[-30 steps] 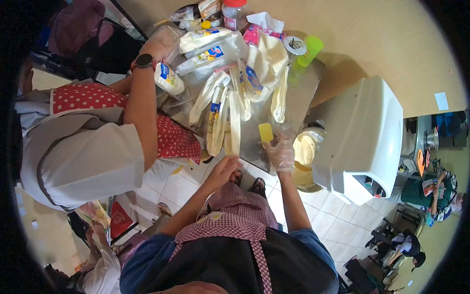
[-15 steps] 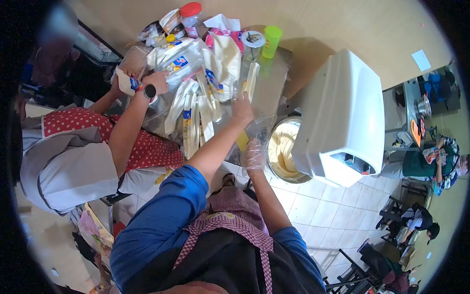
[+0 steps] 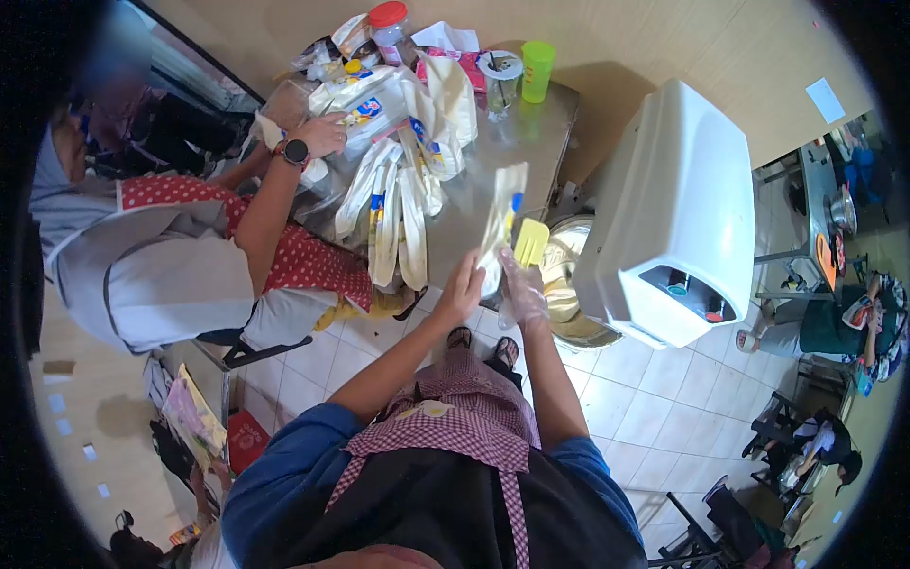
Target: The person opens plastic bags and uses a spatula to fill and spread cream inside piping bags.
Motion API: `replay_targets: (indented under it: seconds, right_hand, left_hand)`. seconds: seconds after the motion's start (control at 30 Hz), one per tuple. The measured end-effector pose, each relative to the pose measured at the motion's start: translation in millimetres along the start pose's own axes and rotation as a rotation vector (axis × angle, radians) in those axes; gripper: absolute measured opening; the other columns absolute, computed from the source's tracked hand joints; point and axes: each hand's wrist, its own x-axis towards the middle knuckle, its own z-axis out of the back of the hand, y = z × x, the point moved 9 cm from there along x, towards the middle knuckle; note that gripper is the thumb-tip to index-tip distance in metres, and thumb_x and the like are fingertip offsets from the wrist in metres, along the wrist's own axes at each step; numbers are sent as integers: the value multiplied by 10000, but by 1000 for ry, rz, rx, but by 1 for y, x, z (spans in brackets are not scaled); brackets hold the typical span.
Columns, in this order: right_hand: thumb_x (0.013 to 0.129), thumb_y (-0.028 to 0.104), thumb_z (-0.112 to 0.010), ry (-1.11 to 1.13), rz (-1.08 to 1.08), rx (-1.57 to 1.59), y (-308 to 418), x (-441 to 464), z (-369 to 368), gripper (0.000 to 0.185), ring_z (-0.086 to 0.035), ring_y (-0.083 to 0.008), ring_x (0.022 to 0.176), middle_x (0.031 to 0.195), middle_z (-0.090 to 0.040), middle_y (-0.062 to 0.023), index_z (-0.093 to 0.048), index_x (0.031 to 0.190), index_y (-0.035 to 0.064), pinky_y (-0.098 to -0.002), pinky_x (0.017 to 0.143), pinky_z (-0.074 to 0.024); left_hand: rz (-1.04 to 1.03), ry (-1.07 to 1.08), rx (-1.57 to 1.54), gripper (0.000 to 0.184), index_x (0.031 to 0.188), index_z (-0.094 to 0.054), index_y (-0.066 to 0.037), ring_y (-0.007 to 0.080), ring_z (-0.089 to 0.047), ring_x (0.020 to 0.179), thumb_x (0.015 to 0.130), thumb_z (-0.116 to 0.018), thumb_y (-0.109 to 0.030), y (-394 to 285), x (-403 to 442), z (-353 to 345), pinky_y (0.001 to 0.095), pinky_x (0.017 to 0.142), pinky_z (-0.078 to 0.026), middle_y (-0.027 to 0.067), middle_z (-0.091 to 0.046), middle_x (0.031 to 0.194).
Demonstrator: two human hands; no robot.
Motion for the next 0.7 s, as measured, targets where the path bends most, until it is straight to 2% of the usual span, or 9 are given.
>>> replay_targets:
  seconds: [0.07,0.13,0.2,0.27,0.33,0.47,0.53,0.63,0.7]
  right_hand:
    - [815,305,-654,-62,90,73,13,0,-10,235,-502,-82,545,655,-545,8,-586,862,85,-244,501,-406]
    - [815,292,-655,44,76,294,11,-4,-24,240,-535,-96,597,708,-569,1,-587,912,83,-251,534,-433]
    - [816,280,-656,149,53,511,7,-9,-34,255,-567,-110,649,761,-592,-6,-589,961,82,-257,567,-461]
    - [825,252,-645,267,-29,535,-5,-8,-41,305,-597,-133,755,869,-615,-24,-569,1053,65,-275,645,-497]
    - [806,205,-670,253,-95,596,-6,-13,-45,278,-570,-100,597,764,-607,-18,-579,1007,36,-265,516,-466]
    - [810,274,-664,247,-23,645,12,-22,-45,282,-559,-108,606,721,-596,-19,-600,963,45,-252,525,-450]
    - [773,308,-697,131,-61,-180,0,-19,-22,344,-556,-120,644,707,-587,-32,-599,931,20,-261,554,-450]
    - [722,316,-735,29,159,-382,50,-64,-20,428,-548,-125,649,713,-581,-51,-578,932,-22,-282,551,-450]
    - [707,329,-744,-90,396,-523,65,-78,-11,509,-555,-146,692,801,-590,-73,-556,1008,-36,-266,626,-465]
  left_hand:
    - [119,74,-138,343,1195,-415,43,330,-531,1012,899,-441,-128,3,-16,-5,356,887,-396,239,-531,1074]
    - [189,49,-221,361,1199,-438,41,231,-539,999,886,-473,-136,6,-21,1,312,867,-407,172,-553,1085]
    - [450,103,-724,386,1207,-461,31,160,-532,1004,866,-505,-146,23,-29,-5,291,863,-414,112,-567,1104]
    - [476,138,-845,402,1219,-476,5,153,-536,1023,859,-509,-170,14,-34,-1,280,894,-402,87,-559,1141]
    - [754,141,-1047,379,1216,-484,-15,183,-542,1044,875,-474,-179,13,-51,-9,295,909,-406,95,-550,1164]
    - [656,263,-1374,375,1156,-527,-70,163,-568,999,926,-404,-340,-23,-43,-9,310,855,-447,72,-576,1106]
    - [695,263,-1324,410,1121,-542,-99,137,-599,888,928,-377,-421,-4,-41,-15,288,757,-484,47,-607,1019]
    - [757,278,-1205,371,1047,-559,-125,111,-587,637,926,-383,-428,30,-42,-29,244,513,-468,-5,-610,816]
    - [733,283,-1238,371,1047,-558,-117,114,-589,651,926,-385,-422,23,-40,-28,245,526,-471,4,-610,819]
